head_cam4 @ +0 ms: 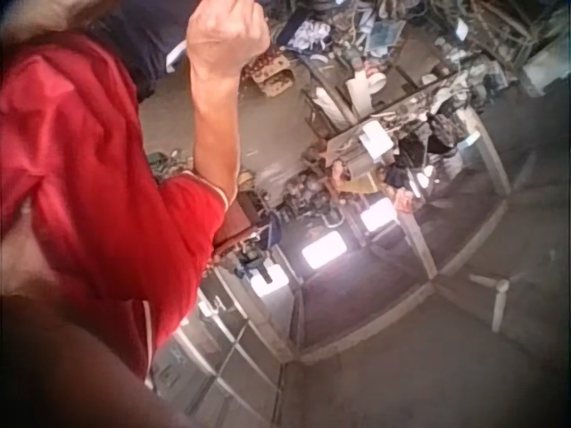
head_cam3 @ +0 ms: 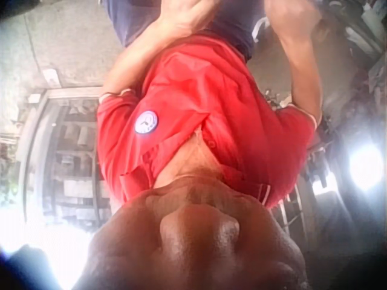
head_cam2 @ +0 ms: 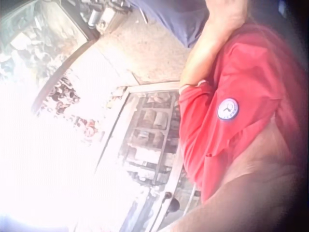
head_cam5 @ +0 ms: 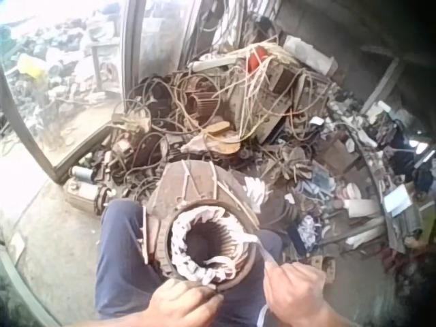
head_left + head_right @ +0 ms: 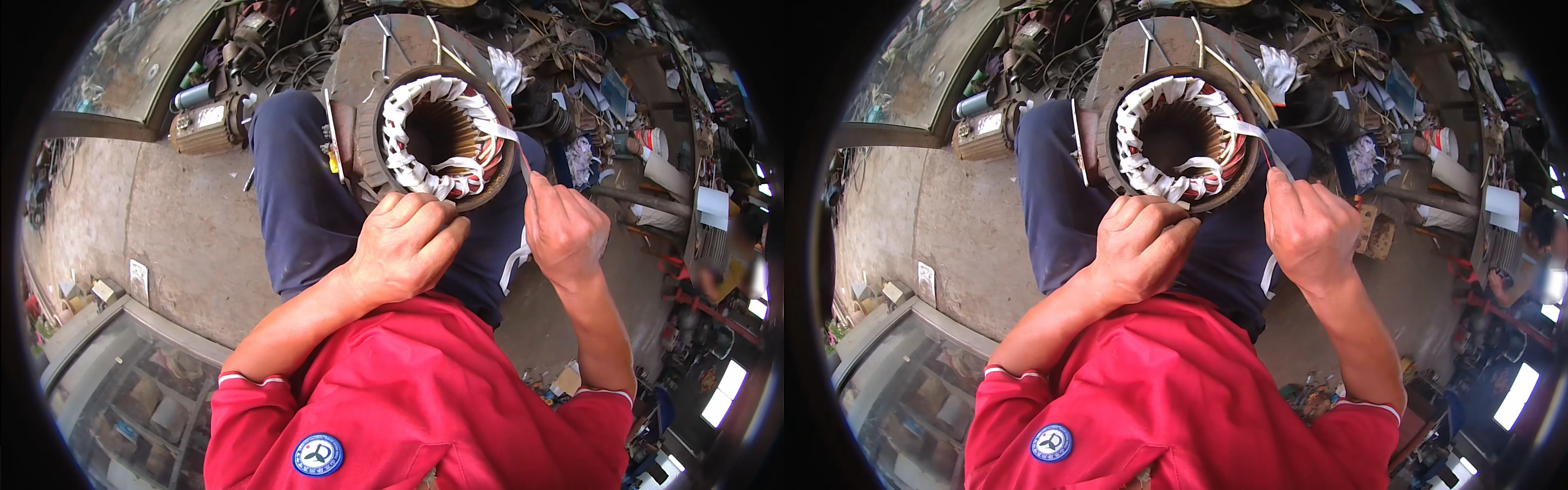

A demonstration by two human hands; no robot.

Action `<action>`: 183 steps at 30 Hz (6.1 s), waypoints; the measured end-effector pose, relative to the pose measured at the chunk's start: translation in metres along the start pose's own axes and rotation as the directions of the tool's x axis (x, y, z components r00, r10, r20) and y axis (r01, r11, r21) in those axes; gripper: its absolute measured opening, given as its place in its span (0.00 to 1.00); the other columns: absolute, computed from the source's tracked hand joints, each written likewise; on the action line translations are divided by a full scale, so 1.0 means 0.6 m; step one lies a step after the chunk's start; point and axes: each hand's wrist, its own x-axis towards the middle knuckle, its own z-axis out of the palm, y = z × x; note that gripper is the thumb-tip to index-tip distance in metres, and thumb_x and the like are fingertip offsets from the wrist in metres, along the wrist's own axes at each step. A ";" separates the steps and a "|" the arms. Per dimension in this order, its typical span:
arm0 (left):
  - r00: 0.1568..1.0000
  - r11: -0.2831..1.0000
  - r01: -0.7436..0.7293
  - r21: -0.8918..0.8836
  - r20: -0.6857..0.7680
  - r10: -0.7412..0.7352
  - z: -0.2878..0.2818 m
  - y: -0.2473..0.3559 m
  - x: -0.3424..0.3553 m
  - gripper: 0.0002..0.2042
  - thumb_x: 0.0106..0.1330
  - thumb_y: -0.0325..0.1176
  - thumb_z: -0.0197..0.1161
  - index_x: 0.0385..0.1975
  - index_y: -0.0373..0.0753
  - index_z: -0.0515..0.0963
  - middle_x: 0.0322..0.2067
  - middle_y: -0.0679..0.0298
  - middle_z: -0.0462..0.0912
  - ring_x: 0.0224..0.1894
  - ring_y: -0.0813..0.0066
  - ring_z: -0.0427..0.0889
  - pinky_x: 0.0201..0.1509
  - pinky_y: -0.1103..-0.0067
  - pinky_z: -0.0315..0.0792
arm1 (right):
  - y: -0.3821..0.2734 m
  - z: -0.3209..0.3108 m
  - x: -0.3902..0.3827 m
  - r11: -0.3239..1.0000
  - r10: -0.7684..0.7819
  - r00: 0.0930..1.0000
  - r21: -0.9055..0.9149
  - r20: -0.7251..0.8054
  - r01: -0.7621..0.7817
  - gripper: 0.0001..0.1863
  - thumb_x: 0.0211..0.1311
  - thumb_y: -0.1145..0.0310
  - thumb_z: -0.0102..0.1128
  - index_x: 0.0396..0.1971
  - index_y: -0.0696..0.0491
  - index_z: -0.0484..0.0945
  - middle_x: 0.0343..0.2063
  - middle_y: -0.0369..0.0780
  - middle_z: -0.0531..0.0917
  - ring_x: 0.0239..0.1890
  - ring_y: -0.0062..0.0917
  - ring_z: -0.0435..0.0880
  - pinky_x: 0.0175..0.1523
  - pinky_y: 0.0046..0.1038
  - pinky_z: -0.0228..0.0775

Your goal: The person sits on the floor and wraps a white insulating tape around the copper windings of a motor stator resting on their lap. They repeatedly pull, fold, and press the tape into the winding slots to secure the coils.

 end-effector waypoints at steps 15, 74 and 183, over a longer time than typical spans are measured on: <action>1.000 0.998 -0.014 -0.066 0.007 0.015 0.000 -0.012 -0.004 0.15 0.50 0.26 0.70 0.40 0.39 0.82 0.37 0.63 0.81 0.35 0.68 0.79 0.35 0.73 0.69 | -0.008 0.011 0.027 0.432 0.658 0.641 0.498 0.396 -0.752 0.08 0.69 0.72 0.63 0.39 0.63 0.84 0.24 0.36 0.85 0.26 0.12 0.78 0.31 0.22 0.70; 0.998 0.993 -0.054 -0.108 -0.034 0.051 0.005 -0.029 -0.013 0.14 0.50 0.31 0.66 0.38 0.39 0.81 0.34 0.67 0.78 0.35 0.71 0.77 0.36 0.75 0.69 | 0.020 0.000 0.144 0.932 0.321 0.675 -0.096 0.664 -0.348 0.12 0.70 0.66 0.52 0.42 0.57 0.81 0.34 0.57 0.85 0.43 0.56 0.83 0.49 0.52 0.72; 0.713 0.981 -0.167 -0.101 0.675 0.190 -0.015 -0.130 0.183 0.08 0.63 0.34 0.67 0.33 0.35 0.82 0.39 0.55 0.86 0.46 0.54 0.85 0.50 0.64 0.76 | -0.114 0.091 0.020 0.175 0.734 0.669 0.919 0.117 -0.352 0.04 0.67 0.77 0.65 0.34 0.59 0.78 0.22 0.39 0.82 0.23 0.17 0.79 0.30 0.23 0.71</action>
